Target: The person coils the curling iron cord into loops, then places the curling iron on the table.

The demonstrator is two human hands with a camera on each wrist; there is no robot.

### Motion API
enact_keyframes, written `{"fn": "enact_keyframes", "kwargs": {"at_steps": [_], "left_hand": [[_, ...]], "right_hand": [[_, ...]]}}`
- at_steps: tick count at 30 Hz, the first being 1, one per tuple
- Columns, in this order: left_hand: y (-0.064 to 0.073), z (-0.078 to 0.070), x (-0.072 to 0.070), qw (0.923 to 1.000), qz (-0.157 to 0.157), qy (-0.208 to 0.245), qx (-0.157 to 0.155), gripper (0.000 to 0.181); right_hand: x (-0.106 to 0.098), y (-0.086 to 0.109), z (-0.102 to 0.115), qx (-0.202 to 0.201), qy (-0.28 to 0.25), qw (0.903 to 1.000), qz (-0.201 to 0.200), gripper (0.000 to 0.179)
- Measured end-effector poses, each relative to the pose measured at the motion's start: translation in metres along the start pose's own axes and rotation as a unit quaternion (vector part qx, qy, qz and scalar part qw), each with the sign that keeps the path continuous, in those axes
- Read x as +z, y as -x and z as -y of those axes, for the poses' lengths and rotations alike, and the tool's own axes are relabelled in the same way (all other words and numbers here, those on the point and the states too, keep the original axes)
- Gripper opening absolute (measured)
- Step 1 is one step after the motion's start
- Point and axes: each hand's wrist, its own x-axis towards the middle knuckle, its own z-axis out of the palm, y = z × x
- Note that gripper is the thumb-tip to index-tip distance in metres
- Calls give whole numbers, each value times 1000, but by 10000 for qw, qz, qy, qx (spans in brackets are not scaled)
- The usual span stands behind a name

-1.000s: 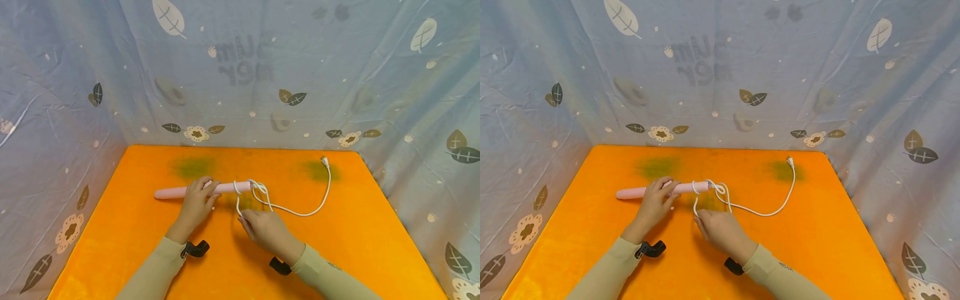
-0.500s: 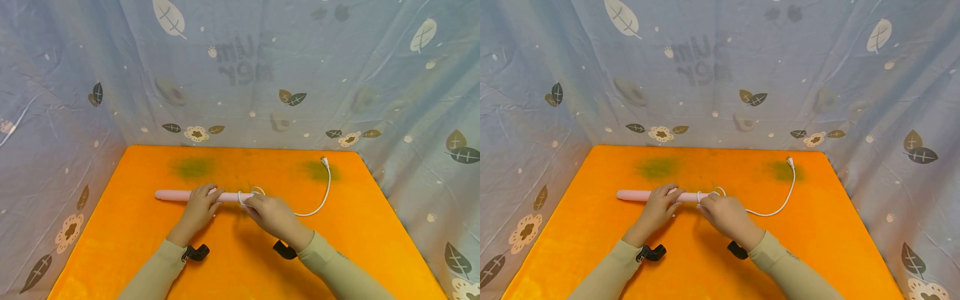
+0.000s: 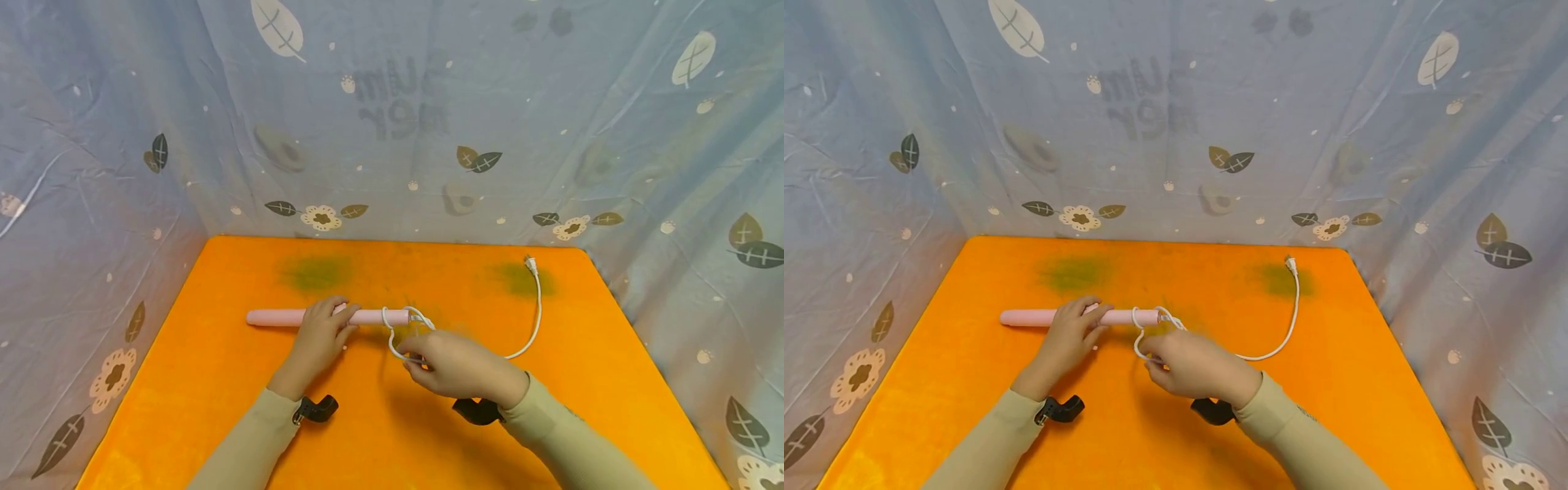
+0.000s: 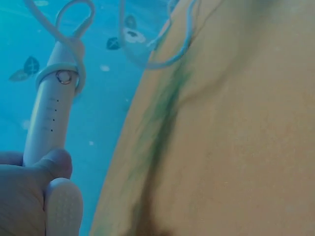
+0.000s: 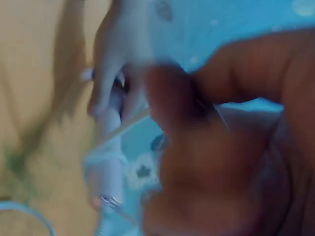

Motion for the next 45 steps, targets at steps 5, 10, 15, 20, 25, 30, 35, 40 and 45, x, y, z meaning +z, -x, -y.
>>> {"fn": "enact_keyframes", "kwargs": {"at_steps": [5,10,15,20,25,30,35,40,45], "left_hand": [[-1,5,-5,9994,-335,103,-71,37],[-5,9,-12,9978,-571,182,-295,40],[-7,5,-12,9993,-289,73,-244,39],[-10,0,-8,9987,-384,-336,80,33],[-14,-3,-10,9946,-410,-702,649,35],[-15,-8,-9,9858,-256,-815,1447,52],[-13,-9,-4,9834,-83,-851,1603,72],[-11,-12,1,9839,97,-885,1549,75],[-7,-15,8,9830,444,-929,1523,72]], "right_hand": [[1,8,-11,581,-1509,9839,758,23],[8,14,-20,1162,-955,9885,174,27],[22,7,-15,503,39,9984,-255,10],[33,4,-15,265,554,9965,-565,11],[41,8,-27,409,676,9941,-740,7],[49,12,-40,628,982,9905,-736,9],[53,9,-31,672,1065,9909,-474,4],[54,-10,-6,284,1138,9925,-355,22],[40,-33,4,61,1556,9838,-892,13]]}}
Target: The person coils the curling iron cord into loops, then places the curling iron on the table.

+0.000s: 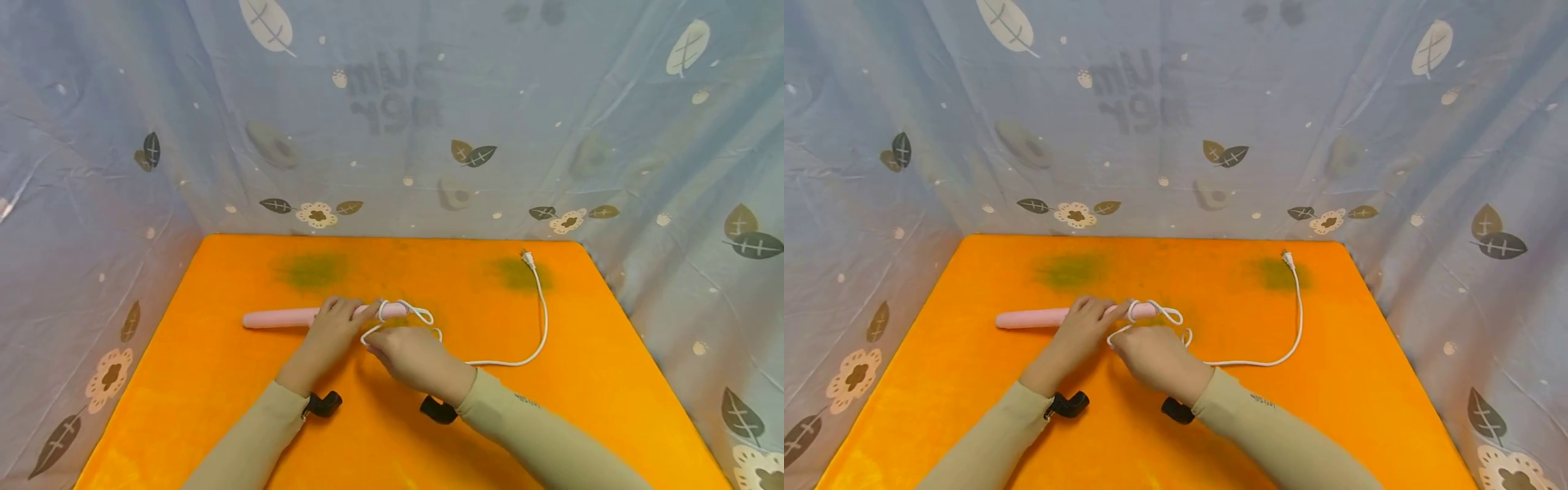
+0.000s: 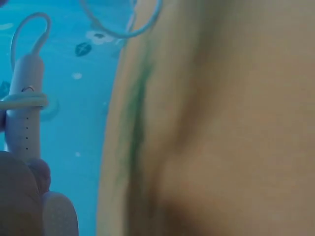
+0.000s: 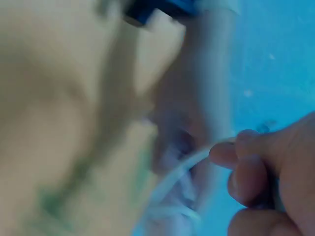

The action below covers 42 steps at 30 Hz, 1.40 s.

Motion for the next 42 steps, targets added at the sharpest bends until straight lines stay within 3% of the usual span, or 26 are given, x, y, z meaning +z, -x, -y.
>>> {"fn": "enact_keyframes", "kwargs": {"at_steps": [5,10,14,19,25,30,34,42], "left_hand": [[8,-3,8,9992,387,-36,108,58],[14,-5,11,9990,278,22,354,62],[15,-6,10,9985,120,75,533,70],[14,-9,4,9977,-121,203,642,62],[9,-9,-2,9970,-482,375,477,53],[5,-8,-7,9955,-638,596,372,51],[3,-8,-8,9949,-665,628,419,55],[3,-10,-9,9918,-813,763,619,55]], "right_hand": [[-17,-15,-25,284,431,9957,-772,3],[-20,-18,-68,854,387,9858,-1390,20],[-13,-16,-91,1345,159,9791,-1518,26],[1,-14,-103,1777,-415,9757,-1211,29],[28,-7,-114,2328,-1069,9661,-330,33],[47,1,-108,2349,-894,9670,408,30],[50,2,-97,2271,-923,9675,613,14],[50,-8,-93,2518,-679,9603,993,33]]}}
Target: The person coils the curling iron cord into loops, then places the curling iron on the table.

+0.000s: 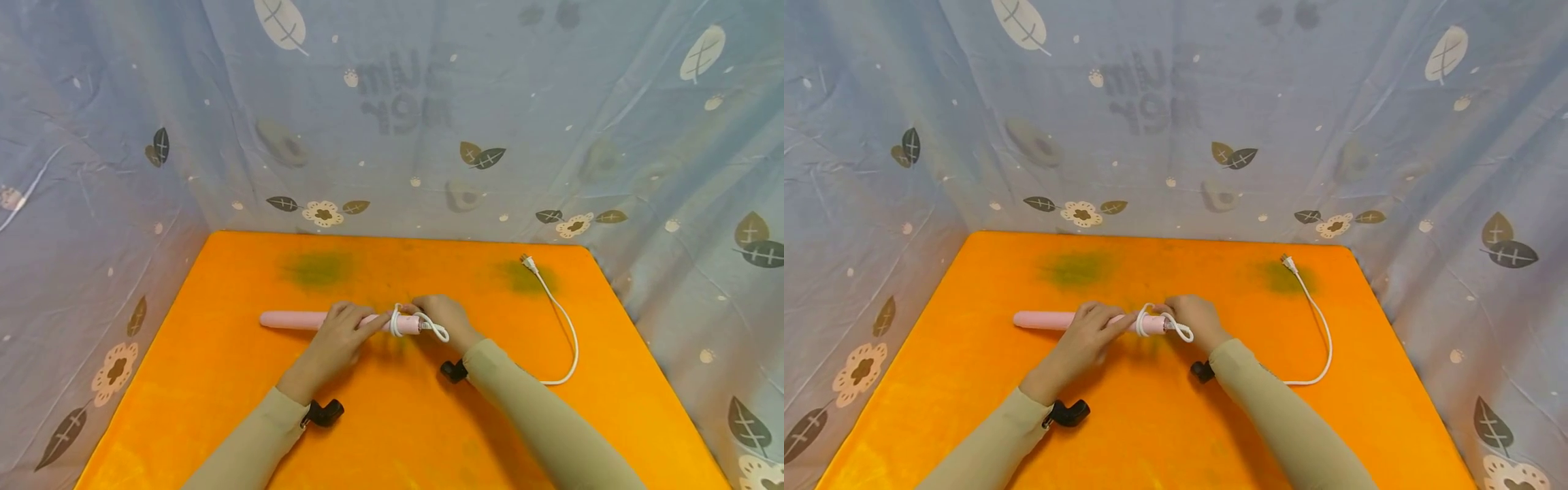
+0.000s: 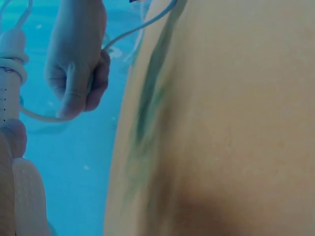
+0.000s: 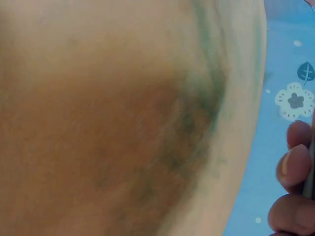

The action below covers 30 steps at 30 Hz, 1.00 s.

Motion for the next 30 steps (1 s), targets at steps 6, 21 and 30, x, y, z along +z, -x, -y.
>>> {"fn": "enact_keyframes", "kwargs": {"at_steps": [6,21,30], "left_hand": [[-1,-3,2,9998,91,-99,136,54],[-7,3,-5,9976,-250,-89,-639,41],[-18,7,-11,9889,133,-295,-1453,48]], "right_hand": [[-3,-4,2,9,-85,10000,-3,35],[-6,5,-16,-262,-77,9980,-575,25],[20,33,3,-1342,-51,9878,-793,34]]}}
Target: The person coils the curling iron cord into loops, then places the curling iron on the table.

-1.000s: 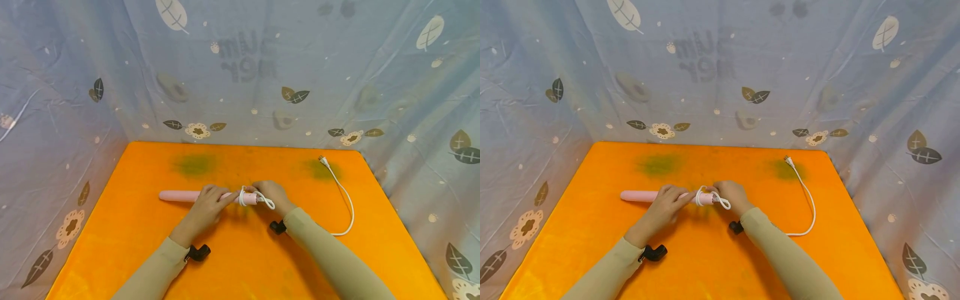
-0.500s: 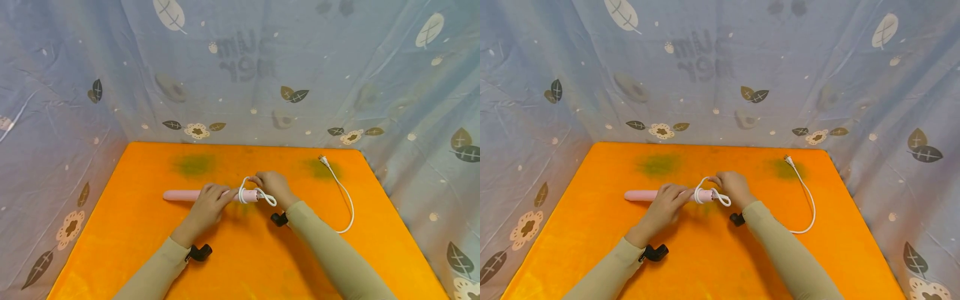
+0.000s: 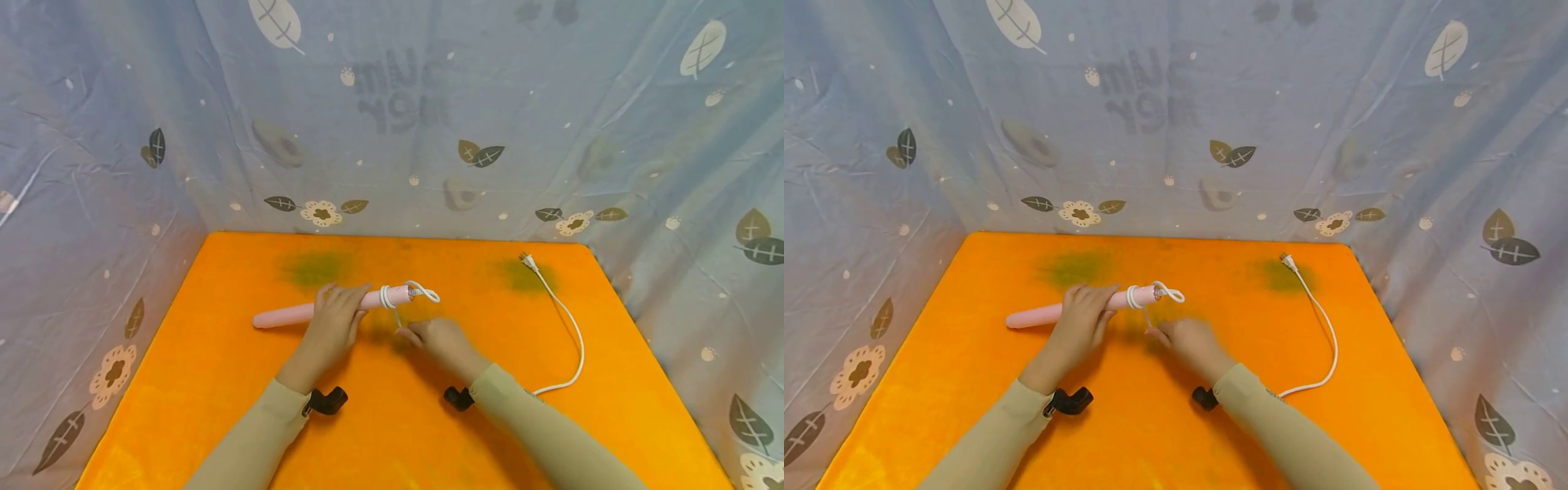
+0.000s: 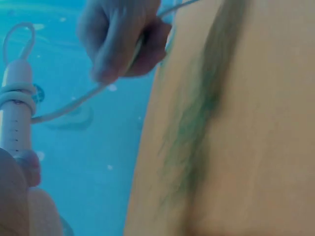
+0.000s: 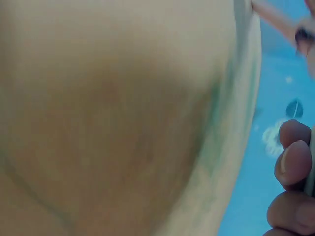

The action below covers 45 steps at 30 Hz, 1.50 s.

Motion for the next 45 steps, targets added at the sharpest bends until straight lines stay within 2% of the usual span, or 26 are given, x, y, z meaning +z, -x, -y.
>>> {"fn": "enact_keyframes", "kwargs": {"at_steps": [4,8,12,18,22,28,35,40,45], "left_hand": [[-2,2,0,9997,158,-150,-149,43],[-4,4,2,9994,199,-189,-215,43],[-5,5,6,9997,135,-113,-196,44],[1,4,16,9994,315,-151,-23,45],[7,3,22,9992,330,-174,166,43],[15,0,26,9987,359,-141,338,39],[20,-3,26,9971,464,-91,591,37],[23,-3,26,9960,608,-58,645,37],[26,-2,26,9963,427,39,743,40]], "right_hand": [[-2,8,17,-722,441,9951,-506,34],[-8,14,31,-1313,747,9837,-970,31],[-17,17,42,-1562,879,9780,-1067,22],[-30,14,50,-1623,1149,9720,-1253,17],[-39,8,49,-1627,1406,9663,-1418,15],[-50,3,46,-1634,1270,9650,-1609,13],[-60,-5,34,-1556,1406,9609,-1809,26],[-67,-12,26,-1559,1375,9638,-1667,20],[-70,-18,17,-1515,1027,9721,-1465,21]]}}
